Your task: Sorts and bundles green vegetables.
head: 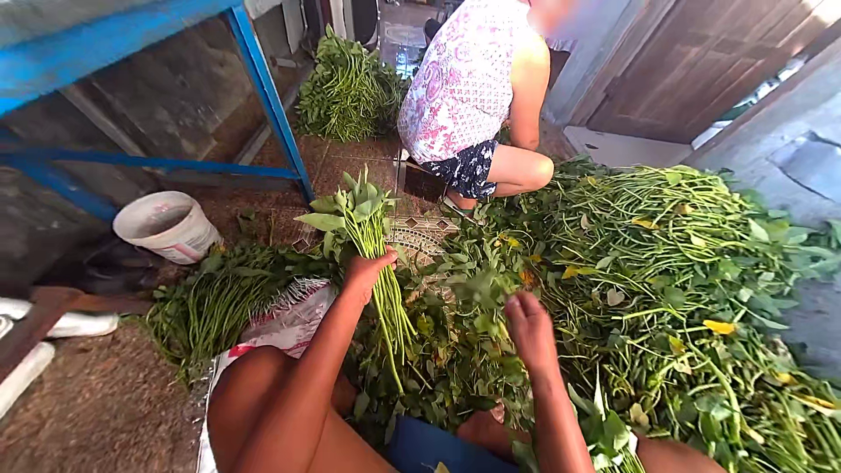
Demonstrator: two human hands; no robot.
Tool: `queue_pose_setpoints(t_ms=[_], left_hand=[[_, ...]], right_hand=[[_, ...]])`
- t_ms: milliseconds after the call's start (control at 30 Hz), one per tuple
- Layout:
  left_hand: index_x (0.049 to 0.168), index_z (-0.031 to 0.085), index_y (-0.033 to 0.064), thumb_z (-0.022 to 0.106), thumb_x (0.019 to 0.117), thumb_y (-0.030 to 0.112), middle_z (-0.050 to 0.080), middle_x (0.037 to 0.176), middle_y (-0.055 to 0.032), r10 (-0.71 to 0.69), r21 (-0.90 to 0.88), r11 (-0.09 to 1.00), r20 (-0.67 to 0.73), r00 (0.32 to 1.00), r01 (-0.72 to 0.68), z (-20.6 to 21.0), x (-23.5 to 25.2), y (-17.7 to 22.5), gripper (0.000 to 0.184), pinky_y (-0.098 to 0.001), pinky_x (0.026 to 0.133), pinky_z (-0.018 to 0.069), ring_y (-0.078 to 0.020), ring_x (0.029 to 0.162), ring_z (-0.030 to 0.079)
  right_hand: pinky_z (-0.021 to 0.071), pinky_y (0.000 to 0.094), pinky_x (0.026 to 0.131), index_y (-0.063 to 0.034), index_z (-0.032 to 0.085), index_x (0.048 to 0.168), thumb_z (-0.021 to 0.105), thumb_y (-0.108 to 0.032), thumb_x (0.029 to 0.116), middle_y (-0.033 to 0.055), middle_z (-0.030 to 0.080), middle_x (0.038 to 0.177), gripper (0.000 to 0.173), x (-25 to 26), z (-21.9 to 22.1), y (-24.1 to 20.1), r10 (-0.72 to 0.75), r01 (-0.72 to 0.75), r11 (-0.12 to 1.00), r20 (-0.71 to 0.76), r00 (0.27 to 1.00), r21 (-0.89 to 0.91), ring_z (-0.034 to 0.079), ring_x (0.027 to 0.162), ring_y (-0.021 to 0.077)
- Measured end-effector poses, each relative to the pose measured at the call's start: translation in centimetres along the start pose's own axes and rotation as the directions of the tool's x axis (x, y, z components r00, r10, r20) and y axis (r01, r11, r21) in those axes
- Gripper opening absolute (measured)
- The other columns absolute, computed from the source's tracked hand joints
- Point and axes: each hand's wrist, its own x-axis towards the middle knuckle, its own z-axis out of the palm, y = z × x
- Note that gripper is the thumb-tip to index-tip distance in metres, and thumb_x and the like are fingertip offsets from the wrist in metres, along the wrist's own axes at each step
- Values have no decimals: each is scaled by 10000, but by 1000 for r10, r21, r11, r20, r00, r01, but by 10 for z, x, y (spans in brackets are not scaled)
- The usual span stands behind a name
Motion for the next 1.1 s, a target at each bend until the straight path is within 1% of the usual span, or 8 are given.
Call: queue_pose_setpoints(t_ms=[133, 233, 333, 500, 700, 833, 967, 1100], left_hand=[[1168, 664, -16, 737, 932, 54, 707, 1013, -111, 35, 19, 999, 4, 999, -35, -8, 0, -6, 257, -315, 774, 585, -166, 818, 682], [1162, 653, -20, 731, 931, 39, 703, 1011, -108, 56, -8, 998, -14, 998, -57, -8, -1, 5, 252, -307, 780, 582, -159, 827, 683], [1179, 640, -19, 722, 936, 30, 703, 1006, -106, 57, -37, 998, -23, 998, -58, -12, -5, 2, 261, -303, 768, 592, -159, 812, 688], [1175, 630, -17, 697, 953, 32, 695, 933, -94, 90, -101, 991, -30, 995, -93, -12, -6, 11, 238, -301, 761, 585, -153, 786, 678], [1139, 642, -19, 694, 947, 14, 707, 874, -81, 136, -135, 983, 101, 985, -122, -9, -12, 14, 201, -304, 762, 595, -159, 774, 691], [1279, 570, -56, 676, 953, 19, 684, 1113, -148, 99, 11, 995, 148, 984, -101, -5, -17, 11, 351, -347, 911, 563, -181, 999, 676], [1240, 625, -36, 734, 915, 17, 713, 887, -64, 70, -41, 997, 226, 972, -62, -5, -13, 5, 347, -273, 753, 579, -125, 762, 683], [1146, 649, -21, 746, 918, 38, 697, 855, -76, 38, -96, 995, 138, 990, -24, -6, -6, 0, 255, -279, 711, 581, -138, 729, 671]], right_hand=[[486, 567, 1013, 46, 587, 1331, 422, -197, 1103, 274, 663, 1189, 372, 5, -19, -13, 168, -121, 961, 176, 970, -250, 654, 1121, 396], [538, 492, 811, 58, 616, 1267, 466, -164, 1080, 207, 672, 967, 327, -5, -15, -26, 5, -17, 998, -175, 985, -67, 660, 849, 304], [583, 410, 768, 26, 531, 1419, 479, -110, 1051, 188, 669, 1121, 395, -2, -2, -14, 38, -35, 992, -26, 999, 121, 679, 848, 226], [599, 288, 691, 13, 609, 1363, 625, -15, 968, 158, 644, 1167, 396, -12, 26, -12, -19, 9, 909, 20, 1000, 416, 676, 804, 144], [573, 311, 788, 0, 686, 1286, 638, -19, 946, 188, 661, 1107, 344, -33, 63, -13, -139, 130, 958, 18, 990, 257, 661, 897, 193], [548, 357, 848, -39, 719, 1257, 621, -16, 934, 196, 652, 1097, 338, -52, 78, -24, -207, 190, 971, 119, 971, 146, 638, 956, 236], [548, 362, 887, -74, 725, 1265, 607, -37, 935, 183, 665, 1114, 353, -60, 80, -32, -248, 231, 967, 210, 946, 103, 650, 996, 237], [550, 346, 859, -47, 729, 1240, 621, -10, 926, 189, 656, 1081, 334, -56, 79, -30, -236, 218, 966, 131, 963, 137, 642, 965, 232]])
